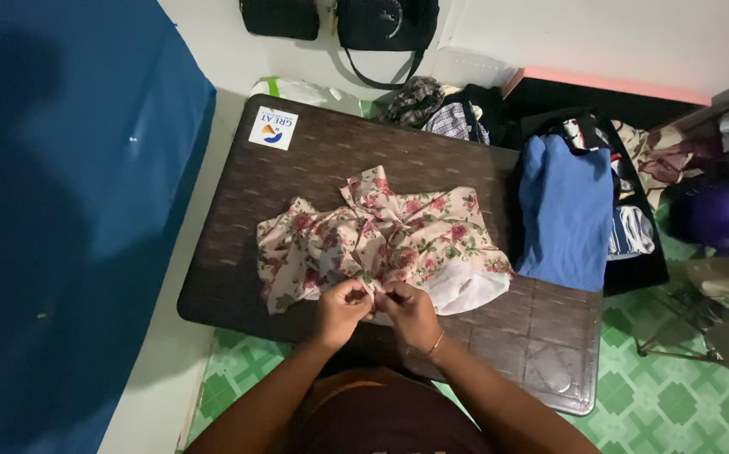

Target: Folding a floral patterned garment on a table.

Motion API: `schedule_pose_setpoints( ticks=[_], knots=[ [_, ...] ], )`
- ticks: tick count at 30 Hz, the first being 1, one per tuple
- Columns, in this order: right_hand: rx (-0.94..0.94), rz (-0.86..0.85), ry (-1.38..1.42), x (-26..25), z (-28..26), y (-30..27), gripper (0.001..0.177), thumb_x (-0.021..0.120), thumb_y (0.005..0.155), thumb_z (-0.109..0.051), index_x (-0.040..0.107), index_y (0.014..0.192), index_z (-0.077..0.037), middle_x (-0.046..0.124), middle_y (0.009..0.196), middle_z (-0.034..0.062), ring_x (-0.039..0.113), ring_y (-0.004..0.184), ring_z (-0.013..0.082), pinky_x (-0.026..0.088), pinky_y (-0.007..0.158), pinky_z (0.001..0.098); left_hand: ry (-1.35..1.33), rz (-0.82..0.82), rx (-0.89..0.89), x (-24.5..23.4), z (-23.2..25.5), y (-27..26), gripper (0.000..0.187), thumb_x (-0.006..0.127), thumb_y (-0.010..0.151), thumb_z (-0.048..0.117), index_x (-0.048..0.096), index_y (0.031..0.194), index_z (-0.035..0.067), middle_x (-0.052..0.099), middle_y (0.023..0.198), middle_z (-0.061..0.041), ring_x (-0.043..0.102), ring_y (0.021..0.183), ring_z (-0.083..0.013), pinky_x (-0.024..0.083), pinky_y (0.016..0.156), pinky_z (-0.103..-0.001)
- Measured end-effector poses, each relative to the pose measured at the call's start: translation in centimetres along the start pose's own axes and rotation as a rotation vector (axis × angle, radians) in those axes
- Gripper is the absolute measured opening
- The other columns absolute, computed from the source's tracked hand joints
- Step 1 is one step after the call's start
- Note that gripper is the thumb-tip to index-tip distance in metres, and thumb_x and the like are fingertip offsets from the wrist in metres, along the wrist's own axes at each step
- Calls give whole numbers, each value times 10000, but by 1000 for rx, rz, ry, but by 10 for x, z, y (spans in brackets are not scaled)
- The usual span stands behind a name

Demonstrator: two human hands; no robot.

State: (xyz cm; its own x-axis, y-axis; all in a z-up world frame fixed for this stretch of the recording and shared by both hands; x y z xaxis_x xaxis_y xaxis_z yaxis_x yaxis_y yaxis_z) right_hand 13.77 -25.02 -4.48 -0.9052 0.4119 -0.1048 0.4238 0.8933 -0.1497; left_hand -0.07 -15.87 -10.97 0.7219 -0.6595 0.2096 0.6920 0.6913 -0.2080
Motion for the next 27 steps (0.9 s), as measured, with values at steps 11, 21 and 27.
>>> schedule_pose_setpoints(
  ticks=[11,21,27],
  knots=[
    [184,-89,200,-8,27,19,122,759,895,-12,642,896,23,692,815,67,623,711,137,525,661,299,-45,-228,-121,5,48,7,114,634,988,99,704,1039,25,669,823,11,590,640,-46,483,513,-234],
    [-433,159,-511,6,-81,-3,359,796,722,-7,639,1043,30,609,915,193,632,803,356,522,677,403,377,159,156,6,15,14,168,648,986,156,676,993,-9,714,811,-67,647,714,-113,530,636,-310],
    [-366,104,-467,5,-60,0,188,747,835,-18,677,1008,2,681,985,168,686,846,347,560,725,397,229,202,-87,12,14,11,170,646,948,150,673,940,-17,736,802,-103,707,711,-174,566,659,-344]
  ],
)
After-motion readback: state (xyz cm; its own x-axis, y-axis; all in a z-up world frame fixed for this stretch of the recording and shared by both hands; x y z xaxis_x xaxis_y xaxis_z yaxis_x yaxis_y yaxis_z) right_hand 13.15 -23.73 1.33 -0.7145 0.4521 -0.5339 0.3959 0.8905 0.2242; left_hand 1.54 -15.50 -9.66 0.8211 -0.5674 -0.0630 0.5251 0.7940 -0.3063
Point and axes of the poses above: each hand's wrist, its own y-axis towards the middle knuckle, its own x-axis out of the palm, z = x × y, the point moved 4 cm from there along y, towards the middle knuckle
